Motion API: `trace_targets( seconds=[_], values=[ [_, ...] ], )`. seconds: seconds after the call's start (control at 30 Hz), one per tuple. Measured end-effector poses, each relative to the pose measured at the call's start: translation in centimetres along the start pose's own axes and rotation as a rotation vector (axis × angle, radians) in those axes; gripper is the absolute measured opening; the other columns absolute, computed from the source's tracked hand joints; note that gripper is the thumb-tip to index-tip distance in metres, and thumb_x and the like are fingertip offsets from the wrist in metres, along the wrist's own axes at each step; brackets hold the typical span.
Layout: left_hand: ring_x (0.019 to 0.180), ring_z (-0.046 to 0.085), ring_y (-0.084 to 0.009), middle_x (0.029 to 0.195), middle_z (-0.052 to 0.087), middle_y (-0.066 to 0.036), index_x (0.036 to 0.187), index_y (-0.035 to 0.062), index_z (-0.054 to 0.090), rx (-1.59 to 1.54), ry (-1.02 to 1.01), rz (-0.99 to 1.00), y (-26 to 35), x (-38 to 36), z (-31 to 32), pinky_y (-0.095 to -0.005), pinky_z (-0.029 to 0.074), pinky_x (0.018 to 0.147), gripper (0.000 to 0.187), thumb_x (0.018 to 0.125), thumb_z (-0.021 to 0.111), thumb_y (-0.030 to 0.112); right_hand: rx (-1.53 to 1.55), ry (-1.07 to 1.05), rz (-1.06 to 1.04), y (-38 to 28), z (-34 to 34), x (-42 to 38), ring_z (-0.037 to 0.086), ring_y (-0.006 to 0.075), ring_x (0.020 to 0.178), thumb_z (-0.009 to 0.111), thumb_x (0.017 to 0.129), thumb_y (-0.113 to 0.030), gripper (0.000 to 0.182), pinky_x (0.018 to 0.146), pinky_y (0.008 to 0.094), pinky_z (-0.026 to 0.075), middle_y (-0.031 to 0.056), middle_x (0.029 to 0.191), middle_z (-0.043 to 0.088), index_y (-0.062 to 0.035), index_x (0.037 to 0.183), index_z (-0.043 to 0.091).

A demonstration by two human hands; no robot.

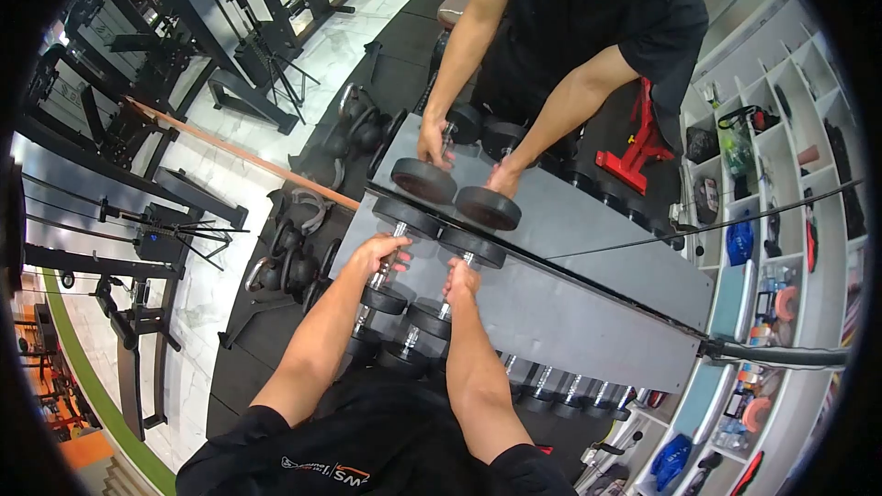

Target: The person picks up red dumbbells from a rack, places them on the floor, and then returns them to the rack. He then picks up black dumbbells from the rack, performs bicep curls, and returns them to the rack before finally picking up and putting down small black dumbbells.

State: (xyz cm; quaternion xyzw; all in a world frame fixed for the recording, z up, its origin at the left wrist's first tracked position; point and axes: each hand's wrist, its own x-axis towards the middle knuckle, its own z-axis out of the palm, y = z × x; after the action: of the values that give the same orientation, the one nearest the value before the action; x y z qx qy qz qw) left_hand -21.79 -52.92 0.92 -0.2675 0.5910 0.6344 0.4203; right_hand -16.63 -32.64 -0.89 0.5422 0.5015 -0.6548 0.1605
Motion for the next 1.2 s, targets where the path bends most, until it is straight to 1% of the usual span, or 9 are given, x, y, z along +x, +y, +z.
trace_targets(
  seconds=[0.03,0.13,0.43,0.53,0.63,0.73,0.83,1.03,1.2],
  values=[
    [0.087,0.067,-0.0288,0.111,0.065,-0.013,0.128,0.01,0.053,0.023,-0.055,-0.141,0.6,-0.4,-0.2,-0.0523,0.05,0.073,0.056,0.084,0.072,0.04,0.002,-0.001,0.005,0.0,0.0,0.2,0.035,0.0139,0.038,0.066,0.074,-0.016,0.026,0.039,0.0339,0.03,-0.0001,0.049,0.037,-0.0133,0.063,0.043],
    [0.093,0.068,-0.0308,0.115,0.066,-0.011,0.13,0.0159,0.052,0.018,-0.204,-0.219,0.5,1.3,-0.8,-0.0561,0.046,0.08,0.054,0.086,0.069,0.041,0.0,0.004,0.01,0.2,0.0,0.4,0.035,0.014,0.038,0.066,0.074,-0.016,0.026,0.039,0.0342,0.03,0.0003,0.05,0.037,-0.0132,0.062,0.043],
    [0.092,0.07,-0.0332,0.115,0.068,-0.013,0.128,0.0189,0.054,-0.004,-0.256,-0.175,0.3,1.1,-0.8,-0.0501,0.054,0.078,0.049,0.087,0.071,0.038,0.008,0.02,0.007,-0.1,0.1,-0.2,0.036,0.0149,0.038,0.067,0.075,-0.015,0.026,0.039,0.0344,0.03,0.0017,0.05,0.039,-0.0114,0.062,0.045],
    [0.09,0.07,-0.0281,0.11,0.07,-0.013,0.128,0.026,0.058,-0.025,-0.295,-0.158,0.2,1.0,-0.9,-0.0453,0.056,0.077,0.039,0.091,0.069,0.034,0.011,0.029,0.014,-0.1,0.1,0.0,0.036,0.015,0.038,0.067,0.075,-0.015,0.026,0.039,0.0345,0.03,0.002,0.05,0.04,-0.011,0.062,0.045],
    [0.072,0.067,-0.0194,0.088,0.071,-0.007,0.118,0.0203,0.065,0.022,-0.253,-0.107,0.0,1.5,-1.0,-0.038,0.057,0.064,0.035,0.087,0.074,0.036,0.012,0.04,-0.009,-0.1,0.2,-0.3,0.037,0.0149,0.037,0.067,0.076,-0.015,0.026,0.038,0.0343,0.03,0.0021,0.05,0.04,-0.0106,0.062,0.046],
    [0.055,0.055,-0.0123,0.068,0.061,0.0,0.1,0.012,0.069,0.055,-0.177,-0.042,-0.3,1.4,-0.8,-0.0343,0.053,0.054,0.031,0.083,0.078,0.037,0.011,0.056,-0.021,0.0,0.3,-0.2,0.037,0.0149,0.037,0.067,0.077,-0.015,0.026,0.038,0.0342,0.03,0.0022,0.05,0.04,-0.0102,0.062,0.046],
    [0.047,0.045,-0.0106,0.059,0.048,0.005,0.085,0.0084,0.066,0.092,-0.056,-0.047,0.0,0.7,0.0,-0.033,0.046,0.047,0.034,0.08,0.08,0.039,0.008,0.051,-0.026,0.1,0.4,-0.3,0.037,0.0149,0.037,0.067,0.077,-0.015,0.025,0.038,0.0343,0.03,0.0024,0.05,0.04,-0.0099,0.063,0.047],
    [0.043,0.04,-0.011,0.054,0.044,0.003,0.069,0.0098,0.055,0.081,0.016,-0.084,-0.2,1.5,0.8,-0.0313,0.031,0.042,0.041,0.073,0.085,0.037,-0.03,0.084,-0.052,0.4,0.5,0.2,0.037,0.0152,0.037,0.067,0.076,-0.014,0.024,0.038,0.035,0.031,0.0026,0.051,0.041,-0.0094,0.062,0.048],
    [0.04,0.036,-0.0118,0.053,0.042,0.001,0.067,0.0095,0.052,0.01,0.068,-0.06,-0.5,1.5,1.2,-0.032,0.031,0.042,0.03,0.074,0.078,0.023,-0.04,0.094,-0.069,0.4,0.4,0.1,0.039,0.0157,0.038,0.067,0.075,-0.015,0.024,0.037,0.035,0.032,0.003,0.05,0.043,-0.0081,0.061,0.05]
  ],
)
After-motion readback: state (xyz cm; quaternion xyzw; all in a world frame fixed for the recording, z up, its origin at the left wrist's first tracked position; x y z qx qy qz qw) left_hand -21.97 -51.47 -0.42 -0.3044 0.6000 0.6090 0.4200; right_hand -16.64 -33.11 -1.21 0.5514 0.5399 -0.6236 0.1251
